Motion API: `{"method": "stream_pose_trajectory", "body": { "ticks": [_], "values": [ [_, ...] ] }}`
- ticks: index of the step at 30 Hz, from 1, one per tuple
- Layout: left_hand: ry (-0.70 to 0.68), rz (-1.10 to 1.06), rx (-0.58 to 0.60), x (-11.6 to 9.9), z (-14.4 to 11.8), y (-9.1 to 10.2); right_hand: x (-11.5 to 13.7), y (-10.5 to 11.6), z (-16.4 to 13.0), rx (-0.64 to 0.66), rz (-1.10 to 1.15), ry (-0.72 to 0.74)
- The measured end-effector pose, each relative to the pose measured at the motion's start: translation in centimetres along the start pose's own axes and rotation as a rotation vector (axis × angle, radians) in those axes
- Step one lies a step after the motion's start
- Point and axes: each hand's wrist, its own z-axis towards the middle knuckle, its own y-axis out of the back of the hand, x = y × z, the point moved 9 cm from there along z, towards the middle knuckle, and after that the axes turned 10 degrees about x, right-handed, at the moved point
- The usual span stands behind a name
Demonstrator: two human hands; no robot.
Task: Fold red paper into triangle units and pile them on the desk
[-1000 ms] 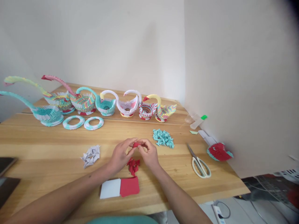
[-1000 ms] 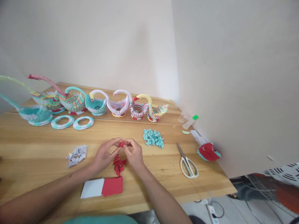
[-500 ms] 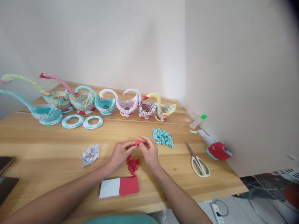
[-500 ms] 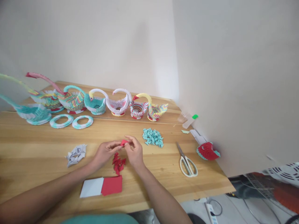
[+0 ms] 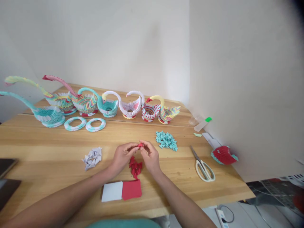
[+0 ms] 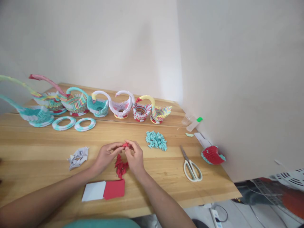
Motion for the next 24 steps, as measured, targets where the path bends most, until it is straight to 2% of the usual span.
{"method": "stream_pose_trajectory", "body": {
  "ticks": [8, 12, 19, 24],
  "values": [
    [-0.015, 0.038, -0.040, -0.8, 0.2, 0.5, -0.7, -0.9, -0.3, -0.006, 0.064, -0.077],
    [0.019, 0.014, -0.061, -0.1, 0.4, 1.0, -0.8, -1.3, 0.0, 0.057, 0.192, -0.128],
    [0.028, -0.089, 0.040, 0.8, 0.7, 0.3, -1.0, -0.7, 0.6, 0.122, 0.367, -0.240],
    [0.022, -0.091, 0.031, 0.4, 0.6, 0.4, -1.2, -0.8, 0.6, 0.120, 0.379, -0.223]
  ]
}}
